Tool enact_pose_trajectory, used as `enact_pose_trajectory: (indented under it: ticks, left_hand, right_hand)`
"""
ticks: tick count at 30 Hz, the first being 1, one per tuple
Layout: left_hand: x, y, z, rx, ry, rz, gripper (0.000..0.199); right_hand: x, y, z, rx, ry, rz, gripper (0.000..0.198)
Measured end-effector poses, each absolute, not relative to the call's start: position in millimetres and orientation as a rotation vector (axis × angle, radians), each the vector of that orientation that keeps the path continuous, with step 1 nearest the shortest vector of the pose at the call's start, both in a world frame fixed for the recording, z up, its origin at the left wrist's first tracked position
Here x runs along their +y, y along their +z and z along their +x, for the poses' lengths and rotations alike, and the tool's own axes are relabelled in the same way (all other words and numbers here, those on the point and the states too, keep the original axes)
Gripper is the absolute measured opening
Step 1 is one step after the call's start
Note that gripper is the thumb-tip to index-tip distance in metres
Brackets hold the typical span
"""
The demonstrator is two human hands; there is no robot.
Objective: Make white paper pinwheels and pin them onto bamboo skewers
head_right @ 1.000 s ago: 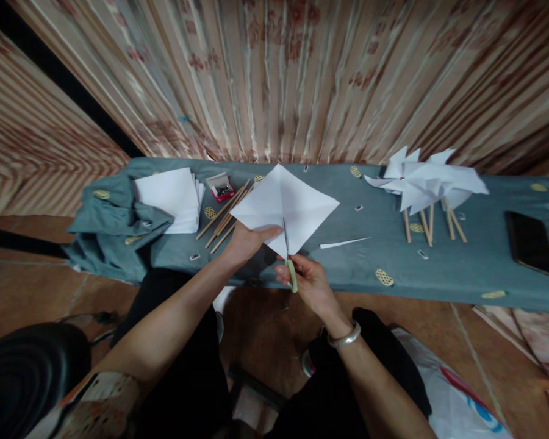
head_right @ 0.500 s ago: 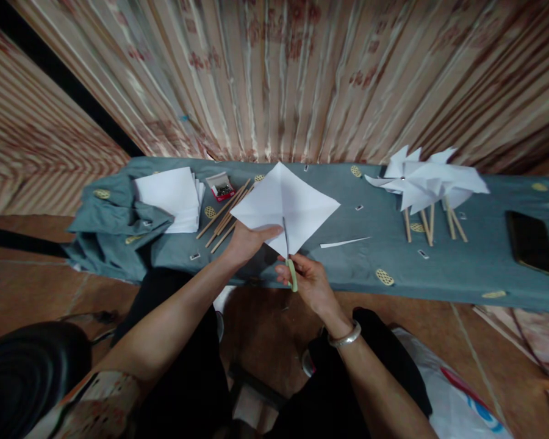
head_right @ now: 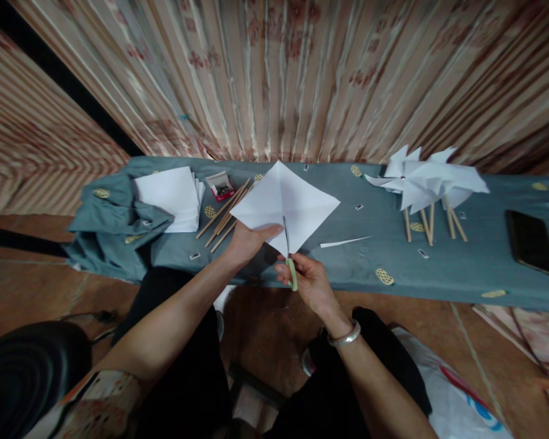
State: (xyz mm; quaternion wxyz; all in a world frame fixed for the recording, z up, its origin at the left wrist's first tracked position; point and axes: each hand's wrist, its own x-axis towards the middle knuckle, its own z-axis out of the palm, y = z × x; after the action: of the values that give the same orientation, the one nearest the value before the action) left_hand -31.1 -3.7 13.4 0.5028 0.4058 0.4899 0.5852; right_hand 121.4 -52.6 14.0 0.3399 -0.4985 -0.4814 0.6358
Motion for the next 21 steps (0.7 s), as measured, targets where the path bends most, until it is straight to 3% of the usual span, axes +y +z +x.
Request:
enact_pose_trajectory:
  ticks: [21]
  left_hand:
    - [-4.5,17.6,-29.3,1.175,1.481,0.894,0.028]
  right_hand:
    - [-53.0,17.8,119.7,-1.207,1.673,-1.318,0.052]
